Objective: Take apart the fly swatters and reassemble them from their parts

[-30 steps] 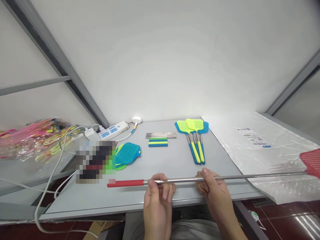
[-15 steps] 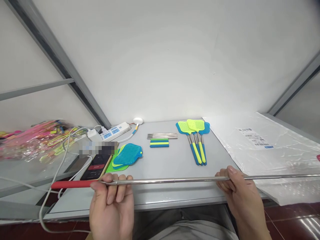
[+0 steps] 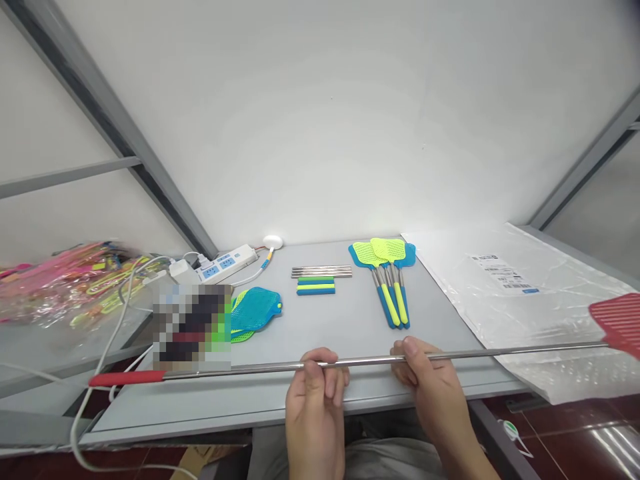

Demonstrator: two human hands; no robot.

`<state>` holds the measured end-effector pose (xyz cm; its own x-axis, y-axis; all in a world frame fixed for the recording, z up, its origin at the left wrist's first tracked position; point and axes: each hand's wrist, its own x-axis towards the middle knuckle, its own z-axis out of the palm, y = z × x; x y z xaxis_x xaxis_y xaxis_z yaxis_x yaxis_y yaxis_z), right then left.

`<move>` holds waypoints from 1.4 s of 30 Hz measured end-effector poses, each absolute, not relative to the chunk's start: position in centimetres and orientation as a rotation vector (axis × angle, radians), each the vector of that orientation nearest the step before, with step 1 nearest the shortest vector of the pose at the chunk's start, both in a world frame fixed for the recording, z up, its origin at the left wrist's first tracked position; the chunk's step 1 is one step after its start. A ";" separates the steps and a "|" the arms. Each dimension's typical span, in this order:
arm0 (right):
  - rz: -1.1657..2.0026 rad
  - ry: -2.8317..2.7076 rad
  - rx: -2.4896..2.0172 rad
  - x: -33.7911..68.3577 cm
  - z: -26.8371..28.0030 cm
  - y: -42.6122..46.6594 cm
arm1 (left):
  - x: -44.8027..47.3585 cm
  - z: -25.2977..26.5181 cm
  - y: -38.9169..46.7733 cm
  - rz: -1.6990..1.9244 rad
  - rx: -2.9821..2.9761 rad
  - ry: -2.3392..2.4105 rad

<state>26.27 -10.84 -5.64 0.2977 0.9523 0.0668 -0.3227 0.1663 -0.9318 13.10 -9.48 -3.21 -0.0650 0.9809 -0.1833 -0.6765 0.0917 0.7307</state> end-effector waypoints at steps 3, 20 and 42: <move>1.033 -0.850 -1.049 26.3 -5.8 -10.9 | 12.2 -2.4 -8.9 1.503 0.500 0.824; 0.772 -0.610 -0.909 29.6 -3.4 -11.0 | 7.2 0.6 -7.0 1.750 0.434 0.700; 0.607 -0.345 -0.833 33.9 -4.4 -9.9 | 2.7 0.0 -3.7 2.007 0.481 0.767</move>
